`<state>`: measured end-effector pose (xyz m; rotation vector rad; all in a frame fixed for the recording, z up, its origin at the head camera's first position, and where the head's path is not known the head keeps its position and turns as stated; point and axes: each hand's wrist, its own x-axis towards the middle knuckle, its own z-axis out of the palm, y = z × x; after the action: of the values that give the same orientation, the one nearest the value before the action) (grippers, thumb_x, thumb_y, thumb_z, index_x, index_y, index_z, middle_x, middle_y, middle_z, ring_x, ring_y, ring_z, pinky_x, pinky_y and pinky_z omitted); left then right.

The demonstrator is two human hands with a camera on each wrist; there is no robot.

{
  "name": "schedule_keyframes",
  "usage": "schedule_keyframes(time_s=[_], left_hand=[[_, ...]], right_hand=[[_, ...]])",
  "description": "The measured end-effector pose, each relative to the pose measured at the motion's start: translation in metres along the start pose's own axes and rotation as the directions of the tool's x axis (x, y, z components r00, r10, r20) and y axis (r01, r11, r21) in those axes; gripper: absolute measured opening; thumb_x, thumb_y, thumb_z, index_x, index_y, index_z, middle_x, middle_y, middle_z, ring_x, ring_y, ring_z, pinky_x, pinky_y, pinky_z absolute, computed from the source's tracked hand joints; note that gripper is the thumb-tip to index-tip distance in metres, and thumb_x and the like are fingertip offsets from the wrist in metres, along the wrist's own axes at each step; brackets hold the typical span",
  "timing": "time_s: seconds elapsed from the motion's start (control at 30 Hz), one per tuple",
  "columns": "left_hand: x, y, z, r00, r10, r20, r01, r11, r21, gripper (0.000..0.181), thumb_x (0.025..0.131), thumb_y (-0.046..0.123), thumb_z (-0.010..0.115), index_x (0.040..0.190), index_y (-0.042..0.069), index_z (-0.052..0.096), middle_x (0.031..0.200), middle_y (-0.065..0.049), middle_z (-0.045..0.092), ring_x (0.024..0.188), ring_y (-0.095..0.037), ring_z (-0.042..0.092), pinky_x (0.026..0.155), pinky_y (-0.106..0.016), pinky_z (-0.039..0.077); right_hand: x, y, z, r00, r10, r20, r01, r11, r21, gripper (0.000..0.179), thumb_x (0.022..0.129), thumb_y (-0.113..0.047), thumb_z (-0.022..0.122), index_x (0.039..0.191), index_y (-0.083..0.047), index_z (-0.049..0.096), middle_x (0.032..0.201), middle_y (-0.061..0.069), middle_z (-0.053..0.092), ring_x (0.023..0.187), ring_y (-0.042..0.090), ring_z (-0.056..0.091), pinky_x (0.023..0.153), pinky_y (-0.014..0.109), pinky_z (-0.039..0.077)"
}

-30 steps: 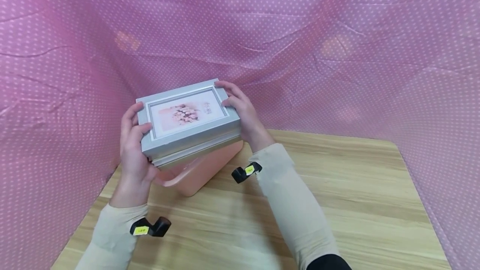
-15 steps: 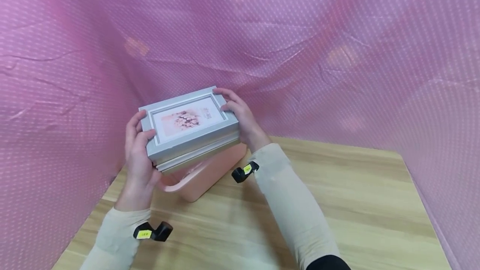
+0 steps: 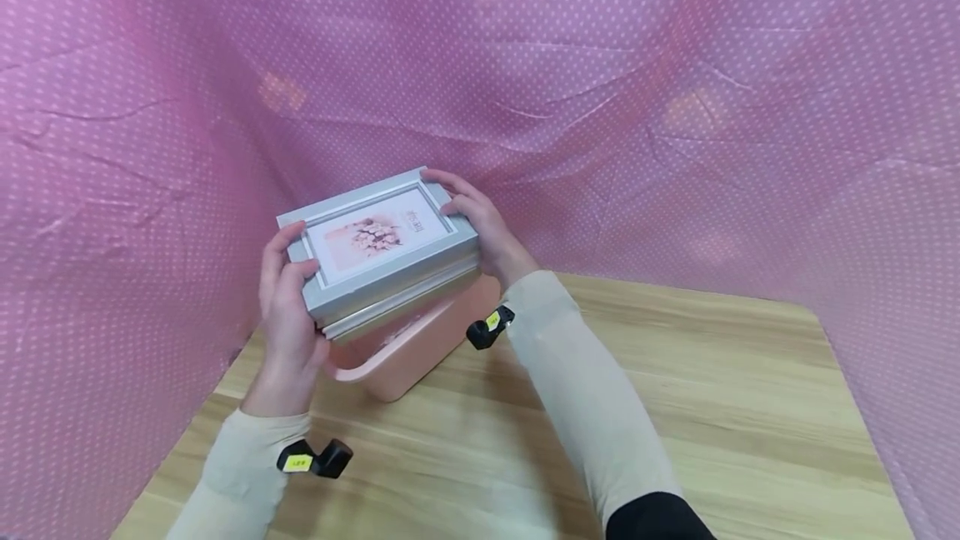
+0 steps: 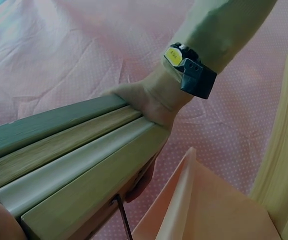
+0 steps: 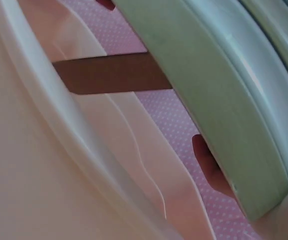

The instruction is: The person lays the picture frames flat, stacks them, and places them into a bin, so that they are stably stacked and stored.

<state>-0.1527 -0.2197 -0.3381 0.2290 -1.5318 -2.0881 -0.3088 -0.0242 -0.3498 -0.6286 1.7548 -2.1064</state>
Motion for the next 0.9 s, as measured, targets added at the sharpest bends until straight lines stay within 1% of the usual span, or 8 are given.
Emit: schedule_keyframes(time_s=[0.17, 0.27, 0.37, 0.53, 0.73, 0.8, 0.9], left_hand=[[0.001, -0.003, -0.001, 1.0, 0.012, 0.009, -0.012, 1.0, -0.002, 0.048, 0.094, 0.001, 0.043, 0.133, 0.025, 0.059, 0.144, -0.004, 0.048, 0.127, -0.022, 0.05, 0.098, -0.031, 0.049], [0.001, -0.005, -0.001, 1.0, 0.015, -0.006, -0.015, 1.0, 0.004, 0.047, 0.094, 0.002, 0.043, 0.133, 0.025, 0.058, 0.146, -0.004, 0.047, 0.129, -0.022, 0.049, 0.101, -0.033, 0.048], [0.001, -0.007, -0.002, 1.0, 0.001, -0.02, -0.001, 1.0, 0.006, 0.048, 0.095, 0.002, 0.043, 0.135, 0.024, 0.057, 0.148, -0.005, 0.045, 0.13, -0.023, 0.048, 0.102, -0.034, 0.048], [0.001, -0.011, -0.001, 1.0, -0.026, -0.015, 0.026, 1.0, 0.013, 0.05, 0.096, 0.003, 0.042, 0.139, 0.026, 0.054, 0.153, -0.005, 0.041, 0.134, -0.023, 0.046, 0.104, -0.035, 0.049], [0.003, -0.012, -0.003, 1.0, -0.001, -0.026, 0.002, 0.999, 0.037, 0.052, 0.094, 0.003, 0.042, 0.14, 0.024, 0.054, 0.15, -0.004, 0.043, 0.131, -0.022, 0.048, 0.101, -0.032, 0.049], [0.004, -0.013, -0.004, 1.0, 0.006, -0.025, -0.005, 0.999, 0.047, 0.052, 0.094, 0.003, 0.042, 0.14, 0.023, 0.054, 0.151, -0.004, 0.044, 0.132, -0.022, 0.047, 0.103, -0.032, 0.047], [0.006, -0.014, -0.004, 1.0, 0.0, -0.021, 0.001, 0.999, 0.052, 0.052, 0.094, 0.004, 0.041, 0.141, 0.022, 0.053, 0.154, -0.004, 0.041, 0.134, -0.022, 0.045, 0.105, -0.033, 0.046]], right_hand=[[0.007, 0.002, -0.001, 1.0, 0.013, 0.022, -0.013, 1.0, 0.009, 0.072, 0.089, -0.021, 0.051, 0.161, -0.024, 0.051, 0.174, -0.008, 0.04, 0.155, 0.032, 0.038, 0.124, 0.055, 0.035], [0.011, 0.003, -0.001, 0.999, 0.023, 0.045, -0.024, 1.0, 0.019, 0.07, 0.091, -0.021, 0.052, 0.161, -0.024, 0.051, 0.174, -0.006, 0.039, 0.155, 0.032, 0.038, 0.125, 0.057, 0.035], [0.013, 0.004, -0.001, 0.998, 0.037, 0.055, -0.038, 0.999, 0.021, 0.07, 0.091, -0.02, 0.052, 0.162, -0.024, 0.05, 0.175, -0.005, 0.038, 0.157, 0.032, 0.037, 0.127, 0.058, 0.033], [0.013, 0.007, -0.004, 0.997, 0.064, 0.046, -0.064, 0.998, 0.0, 0.07, 0.091, -0.022, 0.052, 0.161, -0.027, 0.051, 0.176, -0.009, 0.036, 0.159, 0.031, 0.034, 0.129, 0.059, 0.031], [0.018, 0.012, -0.005, 0.996, 0.051, 0.066, -0.051, 0.999, -0.01, 0.07, 0.092, -0.024, 0.055, 0.162, -0.029, 0.051, 0.176, -0.01, 0.036, 0.16, 0.031, 0.032, 0.129, 0.061, 0.028], [0.02, 0.013, -0.005, 0.996, 0.049, 0.07, -0.047, 0.998, -0.028, 0.07, 0.092, -0.026, 0.054, 0.162, -0.03, 0.051, 0.176, -0.01, 0.036, 0.16, 0.031, 0.031, 0.129, 0.063, 0.026], [0.021, 0.013, -0.007, 0.996, 0.059, 0.068, -0.056, 0.997, -0.046, 0.069, 0.092, -0.028, 0.054, 0.161, -0.032, 0.052, 0.175, -0.011, 0.037, 0.16, 0.03, 0.03, 0.128, 0.063, 0.024]])
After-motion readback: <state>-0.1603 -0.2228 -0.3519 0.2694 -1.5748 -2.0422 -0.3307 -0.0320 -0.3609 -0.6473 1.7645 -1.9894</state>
